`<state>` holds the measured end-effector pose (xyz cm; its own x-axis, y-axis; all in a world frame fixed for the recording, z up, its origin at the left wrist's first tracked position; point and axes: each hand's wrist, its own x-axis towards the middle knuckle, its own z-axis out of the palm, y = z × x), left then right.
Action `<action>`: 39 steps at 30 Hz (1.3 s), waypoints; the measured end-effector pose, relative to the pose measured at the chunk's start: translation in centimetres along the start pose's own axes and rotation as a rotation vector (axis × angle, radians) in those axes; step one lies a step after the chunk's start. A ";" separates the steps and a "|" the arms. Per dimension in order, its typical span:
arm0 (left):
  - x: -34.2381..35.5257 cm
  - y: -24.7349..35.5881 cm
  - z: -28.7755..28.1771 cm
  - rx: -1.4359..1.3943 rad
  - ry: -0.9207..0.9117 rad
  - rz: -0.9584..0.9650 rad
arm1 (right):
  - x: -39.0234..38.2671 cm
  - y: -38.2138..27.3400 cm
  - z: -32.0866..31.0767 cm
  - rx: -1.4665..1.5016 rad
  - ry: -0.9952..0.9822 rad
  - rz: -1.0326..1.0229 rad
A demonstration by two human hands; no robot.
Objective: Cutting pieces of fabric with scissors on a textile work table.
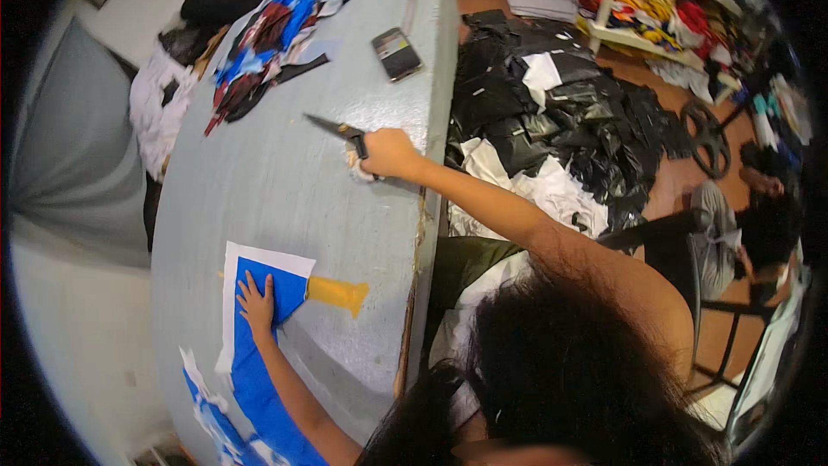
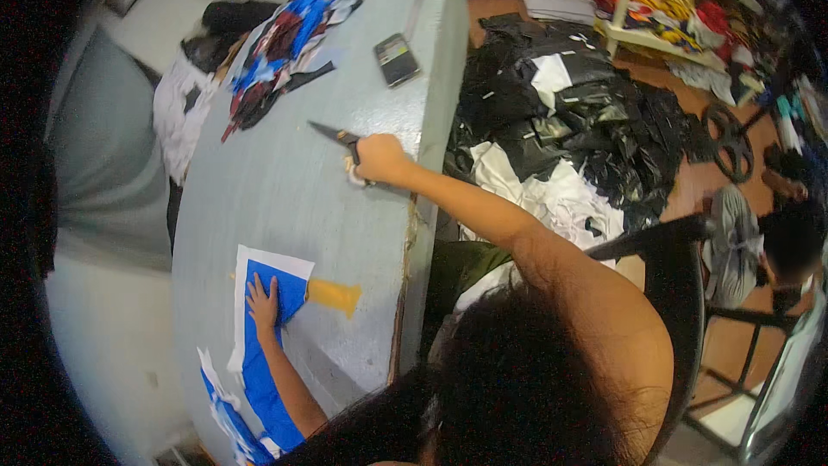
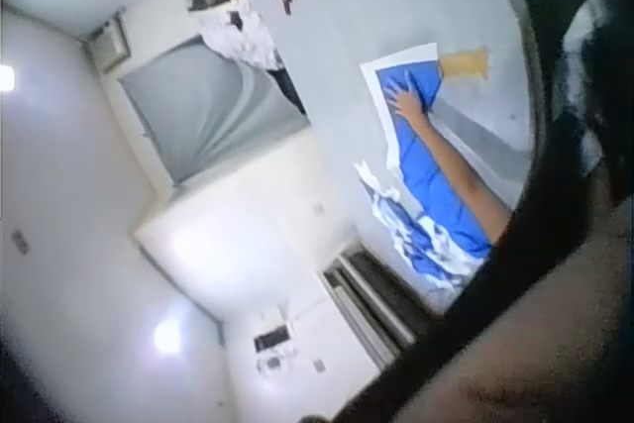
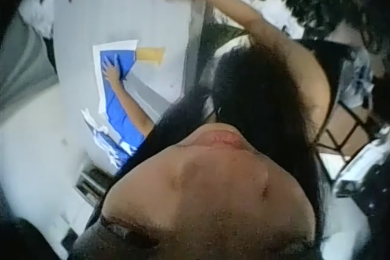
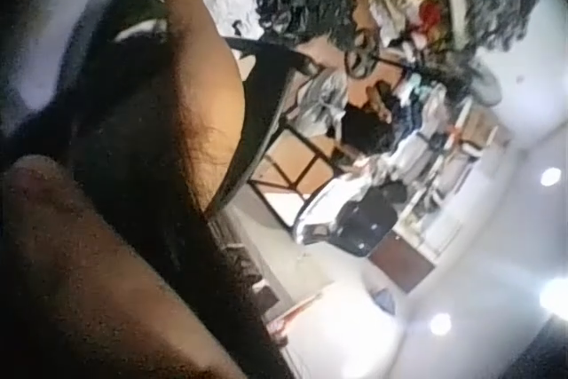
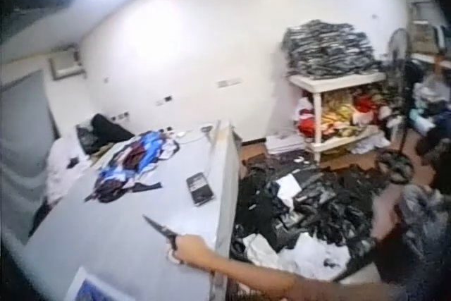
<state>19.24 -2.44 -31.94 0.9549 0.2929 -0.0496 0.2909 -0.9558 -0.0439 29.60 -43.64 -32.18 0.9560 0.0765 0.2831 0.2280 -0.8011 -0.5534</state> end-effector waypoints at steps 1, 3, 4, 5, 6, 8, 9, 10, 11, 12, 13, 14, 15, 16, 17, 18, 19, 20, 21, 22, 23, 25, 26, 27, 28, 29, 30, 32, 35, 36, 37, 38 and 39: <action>1.5 1.3 -0.2 -0.041 -0.019 -0.025 | -0.3 0.4 -0.2 0.023 0.005 0.020; 3.9 3.6 -0.1 -0.074 -0.045 -0.013 | -0.7 1.2 -0.2 0.044 0.052 0.020; 4.8 4.5 -0.1 -0.083 -0.041 -0.037 | -0.4 1.7 0.3 0.093 0.019 0.019; 5.7 4.9 0.3 -0.092 -0.044 -0.068 | -0.6 1.4 0.2 0.113 0.021 0.013; 6.3 5.0 0.4 -0.085 -0.051 -0.042 | -0.7 0.8 0.1 0.136 0.021 -0.004; 7.3 5.2 0.2 -0.079 -0.041 -0.055 | -0.3 0.6 1.0 0.130 0.038 -0.013; 7.7 6.1 0.1 -0.076 -0.049 -0.043 | -0.3 0.6 0.8 0.123 0.043 -0.036; 8.3 7.0 0.2 -0.072 -0.052 -0.020 | -0.3 0.7 0.6 0.117 0.054 -0.016; 8.8 7.7 0.4 -0.079 -0.040 -0.001 | -0.4 0.7 0.5 0.137 0.054 -0.006; 9.3 8.4 0.6 -0.085 -0.030 0.020 | -0.6 0.9 0.4 0.156 0.056 0.006; 9.6 8.8 0.6 -0.080 -0.035 0.043 | -0.5 0.8 0.4 0.141 0.036 0.018; 9.8 9.2 0.7 -0.094 -0.032 0.038 | -0.5 0.7 0.5 0.136 0.045 0.049; 10.1 9.5 0.9 -0.108 -0.030 0.032 | -0.4 0.4 0.7 0.141 0.037 0.007; 10.7 11.5 1.0 -0.100 -0.042 0.100 | -0.7 1.6 0.4 0.131 0.053 -0.007; 11.4 10.0 1.7 -0.098 -0.024 0.053 | -0.6 0.6 0.8 0.135 0.048 0.005; 11.7 10.2 1.6 -0.099 0.002 0.025 | -0.7 0.2 0.7 0.155 0.051 0.012; 12.1 10.4 1.5 -0.090 -0.007 0.008 | -0.7 0.0 0.6 0.176 0.052 0.016; 12.3 10.5 1.6 -0.086 -0.009 0.024 | -0.8 -0.1 0.5 0.174 0.060 0.031; 12.5 10.6 1.6 -0.118 0.003 0.017 | -0.8 -0.1 0.5 0.173 0.056 0.029; 12.5 10.5 1.6 -0.151 0.015 0.005 | -0.8 0.0 0.5 0.173 0.049 0.024; 12.3 10.1 1.7 -0.171 0.059 0.042 | -0.9 0.0 0.6 0.177 0.041 0.016; 8.8 11.8 1.7 -0.169 0.093 0.055 | -1.0 1.7 1.2 0.170 0.065 0.048; 7.3 12.0 1.4 -0.171 0.146 0.044 | -0.9 2.0 1.4 0.170 0.087 0.050; 6.9 9.4 2.3 -0.169 0.147 0.026 | -0.8 1.6 1.5 0.176 0.076 0.037; 6.2 5.5 3.7 -0.004 0.241 0.187 | -0.6 1.2 1.5 0.179 0.090 0.026; 5.9 2.1 4.9 0.166 0.328 0.346 | -0.4 0.7 1.5 0.183 0.102 0.013; 4.5 0.9 5.3 0.166 0.317 0.329 | -0.4 0.3 1.0 0.187 0.083 0.005; -1.8 0.2 3.9 -0.004 0.204 -0.091 | -0.6 0.7 0.7 0.176 0.055 0.002; -9.9 -0.2 2.5 0.294 0.053 -0.433 | 0.2 0.3 1.8 0.154 -0.014 -0.058; -11.6 0.6 2.8 0.294 0.038 -0.491 | 0.1 1.4 1.4 0.128 -0.002 -0.045; -13.8 0.7 2.8 0.182 0.032 -0.512 | -0.1 1.9 0.8 0.093 -0.005 -0.068; -15.7 0.6 2.9 0.068 0.035 -0.545 | -0.1 2.0 0.8 0.096 0.024 -0.107; -17.3 -0.2 3.2 0.007 0.051 -0.519 | 0.1 2.4 1.4 0.066 0.009 -0.073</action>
<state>2.45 -7.25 -34.29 0.6866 0.7264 0.0289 0.7267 -0.6846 -0.0567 30.51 -44.73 -34.55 0.9349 0.1272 0.3313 0.3084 -0.7531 -0.5811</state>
